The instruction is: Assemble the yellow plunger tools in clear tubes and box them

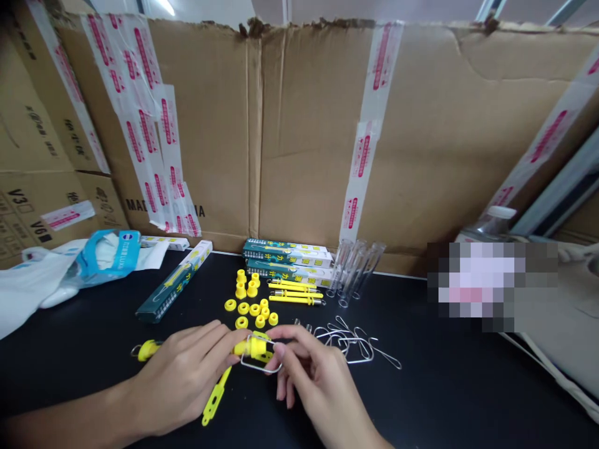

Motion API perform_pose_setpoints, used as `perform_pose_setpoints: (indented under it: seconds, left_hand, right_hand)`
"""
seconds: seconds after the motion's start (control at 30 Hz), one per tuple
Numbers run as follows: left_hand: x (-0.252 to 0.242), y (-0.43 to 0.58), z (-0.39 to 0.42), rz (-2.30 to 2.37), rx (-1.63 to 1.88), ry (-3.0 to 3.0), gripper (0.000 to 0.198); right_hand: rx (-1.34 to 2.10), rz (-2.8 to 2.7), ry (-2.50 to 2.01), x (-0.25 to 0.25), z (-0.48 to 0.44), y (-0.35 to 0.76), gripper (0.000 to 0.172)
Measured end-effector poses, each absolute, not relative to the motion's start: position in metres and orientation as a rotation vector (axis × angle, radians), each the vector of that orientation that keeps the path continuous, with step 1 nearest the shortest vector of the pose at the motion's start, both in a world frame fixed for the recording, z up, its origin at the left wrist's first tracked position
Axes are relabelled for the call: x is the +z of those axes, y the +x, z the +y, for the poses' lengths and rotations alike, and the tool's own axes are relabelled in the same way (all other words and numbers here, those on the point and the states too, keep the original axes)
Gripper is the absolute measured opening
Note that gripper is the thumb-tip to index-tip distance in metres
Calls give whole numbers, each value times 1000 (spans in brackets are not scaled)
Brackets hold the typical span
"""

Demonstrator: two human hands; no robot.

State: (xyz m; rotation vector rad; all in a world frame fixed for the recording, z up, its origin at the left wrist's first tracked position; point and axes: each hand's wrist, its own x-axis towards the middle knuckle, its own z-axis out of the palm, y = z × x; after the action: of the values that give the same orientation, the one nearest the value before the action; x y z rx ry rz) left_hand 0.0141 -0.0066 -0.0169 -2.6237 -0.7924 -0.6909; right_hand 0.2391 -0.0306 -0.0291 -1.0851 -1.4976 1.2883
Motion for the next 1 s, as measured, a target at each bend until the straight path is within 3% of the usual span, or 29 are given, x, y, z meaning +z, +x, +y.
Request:
perform_pose_setpoints:
  seconds: [0.17, 0.37, 0.53, 0.67, 1.0]
  left_hand:
    - [-17, 14, -7, -786, -698, -2618, 25]
    - [-17, 15, -8, -788, -690, -2637, 24]
    - [-17, 15, -9, -742, -632, -2630, 25]
    - [-17, 16, -10, -720, -568, -2605, 26]
    - [-21, 19, -9, -666, -564, -2632, 23]
  right_hand:
    - [1251, -1458, -1065, -28, -30, 241, 33]
    - [1540, -1122, -817, -28, -26, 237, 36]
    - [1649, -1047, -844, -32, -28, 232, 56]
    - [1469, -1134, -840, -37, -35, 225, 39]
    - [1265, -1266, -925, -50, -33, 221, 51]
